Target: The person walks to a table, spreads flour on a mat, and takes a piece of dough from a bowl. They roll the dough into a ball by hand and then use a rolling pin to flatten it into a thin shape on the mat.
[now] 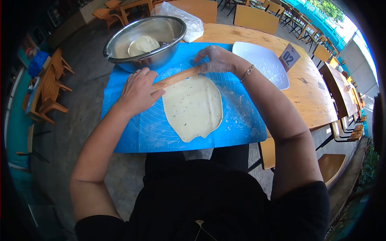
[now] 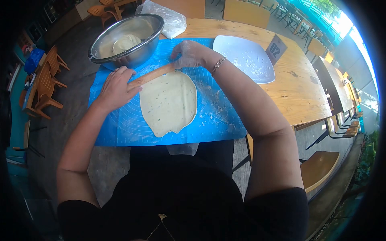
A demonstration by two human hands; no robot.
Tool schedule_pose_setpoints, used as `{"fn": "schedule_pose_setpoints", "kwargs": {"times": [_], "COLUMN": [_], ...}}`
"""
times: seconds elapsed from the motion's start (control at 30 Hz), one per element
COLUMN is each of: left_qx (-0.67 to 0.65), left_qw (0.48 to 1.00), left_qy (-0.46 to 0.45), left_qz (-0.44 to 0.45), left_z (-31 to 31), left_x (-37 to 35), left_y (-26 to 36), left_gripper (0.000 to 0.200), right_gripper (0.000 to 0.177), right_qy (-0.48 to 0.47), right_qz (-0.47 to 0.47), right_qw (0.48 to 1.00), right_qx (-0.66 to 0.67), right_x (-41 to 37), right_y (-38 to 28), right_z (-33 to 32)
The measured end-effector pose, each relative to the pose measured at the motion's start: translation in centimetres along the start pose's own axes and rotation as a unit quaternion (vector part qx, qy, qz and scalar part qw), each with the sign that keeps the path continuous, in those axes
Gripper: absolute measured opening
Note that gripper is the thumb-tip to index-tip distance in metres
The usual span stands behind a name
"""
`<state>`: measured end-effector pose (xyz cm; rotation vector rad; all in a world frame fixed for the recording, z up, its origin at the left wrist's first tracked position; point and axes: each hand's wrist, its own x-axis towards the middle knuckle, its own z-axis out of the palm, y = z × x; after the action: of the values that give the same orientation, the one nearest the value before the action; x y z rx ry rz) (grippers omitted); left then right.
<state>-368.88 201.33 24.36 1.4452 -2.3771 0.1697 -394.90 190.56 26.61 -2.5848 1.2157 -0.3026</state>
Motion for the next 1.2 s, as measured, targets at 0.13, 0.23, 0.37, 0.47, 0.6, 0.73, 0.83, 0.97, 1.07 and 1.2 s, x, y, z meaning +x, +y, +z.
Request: {"fn": "schedule_pose_setpoints", "kwargs": {"times": [0.13,0.23,0.37,0.47,0.6,0.73,0.83,0.97,1.07,1.2], "left_qx": [-0.040,-0.032,-0.093,-0.150,-0.164,-0.117,-0.075,-0.033,-0.008,-0.019], "left_qw": [0.995,0.999,0.991,0.986,0.986,0.990,0.997,0.999,1.000,1.000], "left_qy": [-0.081,0.004,0.098,0.065,-0.032,-0.074,-0.010,0.008,-0.003,-0.019], "left_qz": [-0.042,-0.021,0.015,0.019,0.015,-0.014,0.016,0.013,-0.002,-0.015], "left_z": [0.4,-0.6,-2.9,-3.5,-2.9,-2.0,-1.5,-0.5,1.6,2.0], "left_x": [-0.1,-0.4,-2.8,-6.1,-8.2,-8.3,-8.2,-6.9,-6.5,-6.4], "left_y": [0.2,1.6,4.8,6.7,7.6,8.1,9.1,10.0,9.5,9.1], "left_gripper": [0.026,0.025,0.026,0.028,0.030,0.032,0.044,0.067,0.069,0.071], "right_gripper": [0.032,0.031,0.032,0.034,0.039,0.040,0.046,0.059,0.069,0.071], "right_qy": [0.014,0.089,0.141,0.115,0.063,0.108,0.154,0.178,0.106,0.141], "right_qz": [0.020,0.020,-0.025,-0.079,0.004,-0.012,0.021,0.013,0.021,0.026], "right_qw": [0.999,0.996,0.989,0.990,0.998,0.990,0.987,0.982,0.983,0.978], "right_qx": [-0.027,-0.023,-0.025,-0.012,0.021,-0.087,-0.051,-0.064,-0.148,-0.149], "right_x": [-0.7,-1.6,-6.5,-11.8,-16.2,-16.8,-15.5,-13.1,-12.5,-11.9], "right_y": [1.6,1.5,-1.1,-2.8,-4.9,-4.7,-5.1,-6.1,-6.2,-6.1], "right_z": [2.2,1.2,-1.4,-1.2,0.8,2.9,2.9,4.0,6.5,7.0]}}
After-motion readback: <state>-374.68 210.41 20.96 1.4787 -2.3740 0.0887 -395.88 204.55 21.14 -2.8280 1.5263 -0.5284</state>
